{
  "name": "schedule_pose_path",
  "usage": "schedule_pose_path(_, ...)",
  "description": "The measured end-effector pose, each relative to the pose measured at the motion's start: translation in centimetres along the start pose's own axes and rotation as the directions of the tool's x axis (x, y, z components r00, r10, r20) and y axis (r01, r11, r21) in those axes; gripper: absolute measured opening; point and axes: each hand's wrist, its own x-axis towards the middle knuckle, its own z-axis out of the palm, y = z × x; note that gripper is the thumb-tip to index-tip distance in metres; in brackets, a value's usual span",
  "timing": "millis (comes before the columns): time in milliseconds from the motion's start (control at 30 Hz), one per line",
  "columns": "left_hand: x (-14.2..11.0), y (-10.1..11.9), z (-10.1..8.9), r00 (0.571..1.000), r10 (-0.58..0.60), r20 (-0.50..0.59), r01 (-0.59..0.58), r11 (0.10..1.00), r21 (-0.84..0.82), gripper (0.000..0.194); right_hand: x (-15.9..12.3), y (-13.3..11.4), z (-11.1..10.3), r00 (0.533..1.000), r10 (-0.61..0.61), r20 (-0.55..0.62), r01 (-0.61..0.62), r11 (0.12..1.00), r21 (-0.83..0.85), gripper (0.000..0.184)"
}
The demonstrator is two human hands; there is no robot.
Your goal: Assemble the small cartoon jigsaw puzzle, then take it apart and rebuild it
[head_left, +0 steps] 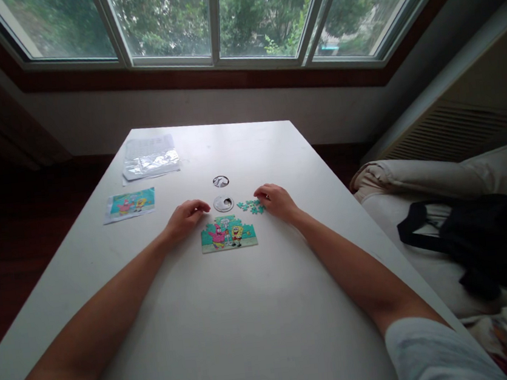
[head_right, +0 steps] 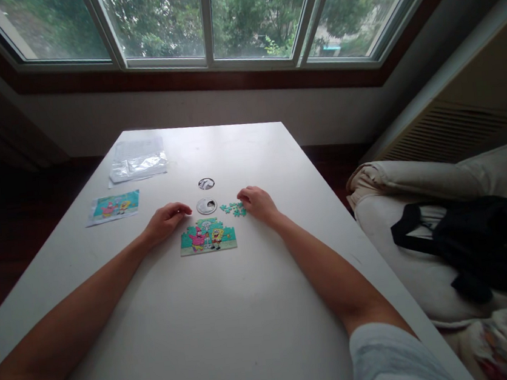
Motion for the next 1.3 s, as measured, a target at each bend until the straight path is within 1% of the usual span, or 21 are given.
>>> schedule_pose_path(133,-0.1,0.2,-0.1,0.999,0.03,0.018,-0.031,0.998,0.047,0.027,0.2,0.6,-0.5,1.0,0.005,-0.018,-0.005,1.0,0.005,0.021)
schedule_pose_path(333,-0.2,0.3,-0.1,0.997,0.066,0.035,-0.068,0.995,0.075,0.025,0.4,0.9,-0.9,1.0,0.013,-0.006,-0.013,1.0,0.009,0.023)
schedule_pose_path(467,-0.3,0.8,-0.2,0.989,0.135,0.063,-0.141,0.982,0.121,0.023,0.5,1.1,-1.5,1.0,0.004,0.029,-0.005,0.999,0.032,0.022)
schedule_pose_path(567,-0.4,1.1,-0.3,0.982,0.172,0.08,-0.182,0.972,0.147,0.02,0.5,1.0,-1.8,0.996,-0.039,0.084,0.035,0.998,0.052,0.017)
schedule_pose_path(700,-0.5,1.2,-0.2,0.979,0.18,0.091,-0.193,0.967,0.165,0.019,0.3,0.3,-1.6,0.978,-0.132,0.162,0.123,0.991,0.06,0.011)
schedule_pose_path(867,-0.5,1.0,-0.1,0.979,0.182,0.096,-0.197,0.964,0.176,0.019,0.0,-0.6,-1.0,0.974,-0.148,0.173,0.154,0.988,-0.023,0.01)
schedule_pose_path(1000,-0.5,1.0,-0.1,0.978,0.185,0.101,-0.201,0.961,0.189,0.019,-0.2,-1.3,-1.0,0.972,-0.141,0.187,0.16,0.983,-0.091,0.009)
schedule_pose_path(1200,-0.6,1.0,-0.1,0.976,0.187,0.114,-0.208,0.956,0.205,0.02,-0.4,-2.7,-1.5,0.972,-0.086,0.221,0.134,0.968,-0.214,0.011)
schedule_pose_path(1300,-0.6,0.9,0.0,0.974,0.195,0.118,-0.217,0.952,0.215,0.02,-0.5,-3.1,-1.5,0.971,-0.063,0.233,0.12,0.964,-0.238,0.012)
